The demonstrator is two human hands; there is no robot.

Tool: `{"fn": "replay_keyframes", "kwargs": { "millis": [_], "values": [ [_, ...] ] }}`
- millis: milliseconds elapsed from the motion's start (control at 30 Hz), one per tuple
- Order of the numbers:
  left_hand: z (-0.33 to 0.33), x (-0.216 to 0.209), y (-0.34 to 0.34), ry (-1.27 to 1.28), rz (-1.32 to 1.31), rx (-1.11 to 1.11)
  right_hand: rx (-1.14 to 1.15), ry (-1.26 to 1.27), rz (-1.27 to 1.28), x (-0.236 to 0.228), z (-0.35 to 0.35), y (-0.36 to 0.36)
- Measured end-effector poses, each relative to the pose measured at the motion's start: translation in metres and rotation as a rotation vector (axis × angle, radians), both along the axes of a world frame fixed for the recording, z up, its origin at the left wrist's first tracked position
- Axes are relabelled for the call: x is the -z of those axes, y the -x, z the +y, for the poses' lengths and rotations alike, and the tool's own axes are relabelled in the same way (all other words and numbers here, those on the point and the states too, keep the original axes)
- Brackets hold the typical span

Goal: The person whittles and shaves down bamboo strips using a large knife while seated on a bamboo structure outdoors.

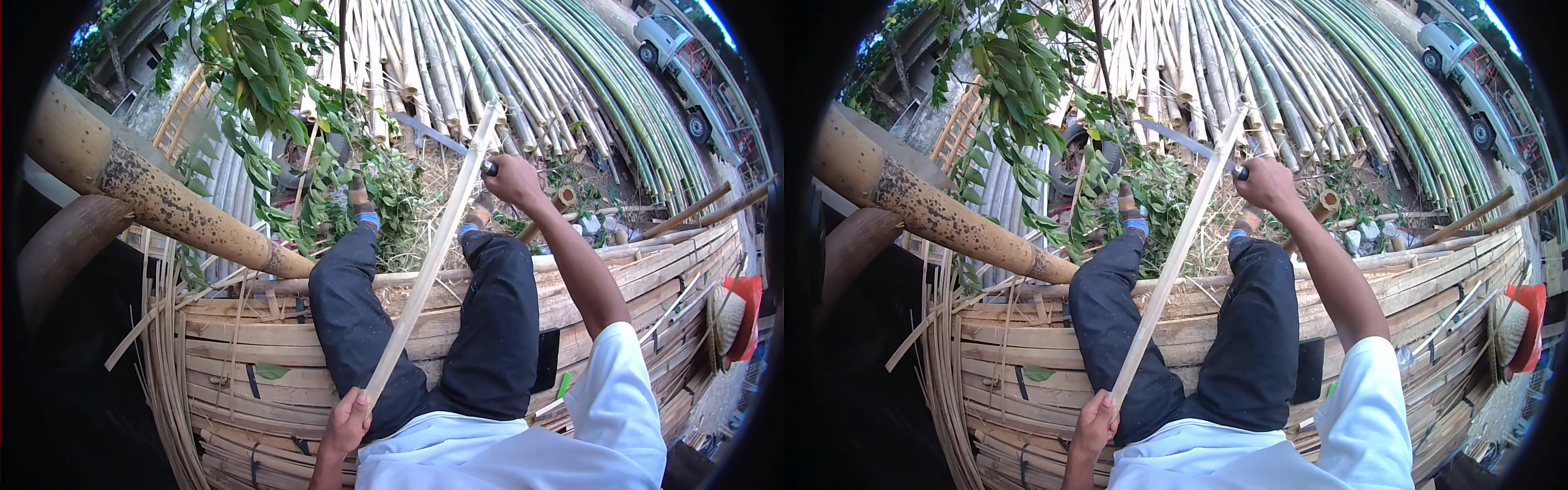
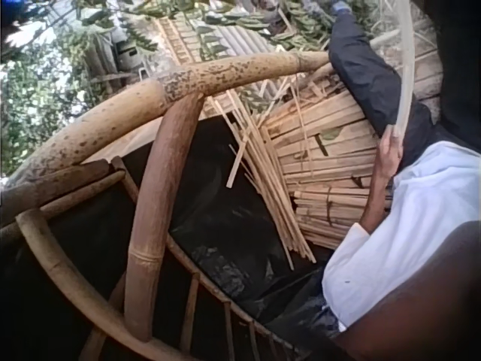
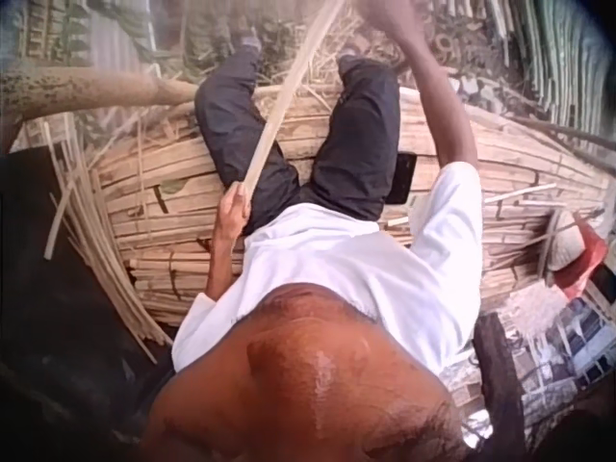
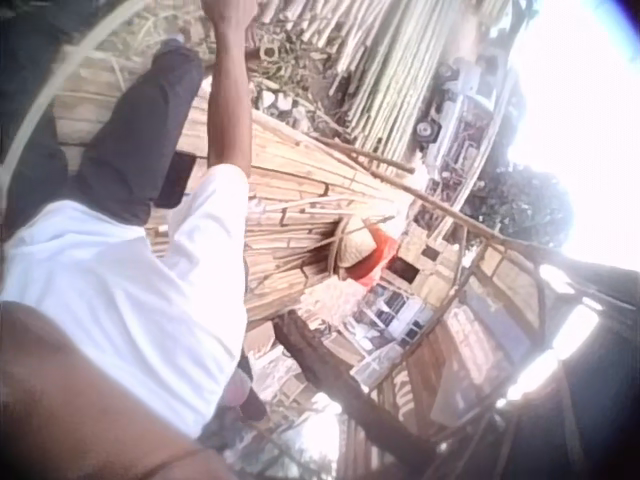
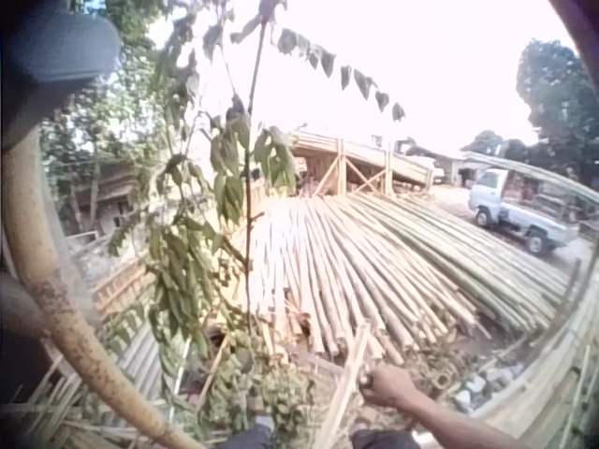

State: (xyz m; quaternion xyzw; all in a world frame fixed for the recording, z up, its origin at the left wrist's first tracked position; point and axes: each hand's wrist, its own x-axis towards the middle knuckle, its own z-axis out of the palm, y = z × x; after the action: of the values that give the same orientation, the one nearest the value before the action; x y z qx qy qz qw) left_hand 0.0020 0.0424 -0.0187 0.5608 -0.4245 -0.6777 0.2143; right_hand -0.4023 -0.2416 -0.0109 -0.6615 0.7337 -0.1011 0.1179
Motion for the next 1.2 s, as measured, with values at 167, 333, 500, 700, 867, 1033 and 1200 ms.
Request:
{"fn": "replay_keyframes", "kwargs": {
  "millis": [167,333,500,700,867,1033,1200],
  "values": [
    [-0.013,-0.001,0.02,0.183,-0.081,0.046,0.009,-0.076,-0.324,0.044,0.018,-0.022],
    [-0.044,0.0,0.017,0.14,-0.079,-0.086,0.64,-0.298,-1.488,0.059,0.038,-0.039],
    [-0.077,0.01,0.02,0.318,-0.061,-0.036,0.349,-0.079,-1.307,0.054,0.093,-0.07],
    [-0.096,-0.001,0.023,0.07,0.016,-0.126,-0.431,0.031,-0.441,0.027,0.141,-0.132],
    [-0.089,0.01,0.029,0.378,-0.192,-0.128,-0.544,-0.018,-0.37,0.022,0.155,-0.154],
    [-0.084,-0.016,0.043,0.435,-0.41,-0.003,-0.543,-0.084,-0.253,0.008,0.15,-0.157],
    [-0.082,-0.019,0.057,0.518,-0.516,0.015,-0.524,-0.008,-0.133,0.023,0.137,-0.146]
  ]
}}
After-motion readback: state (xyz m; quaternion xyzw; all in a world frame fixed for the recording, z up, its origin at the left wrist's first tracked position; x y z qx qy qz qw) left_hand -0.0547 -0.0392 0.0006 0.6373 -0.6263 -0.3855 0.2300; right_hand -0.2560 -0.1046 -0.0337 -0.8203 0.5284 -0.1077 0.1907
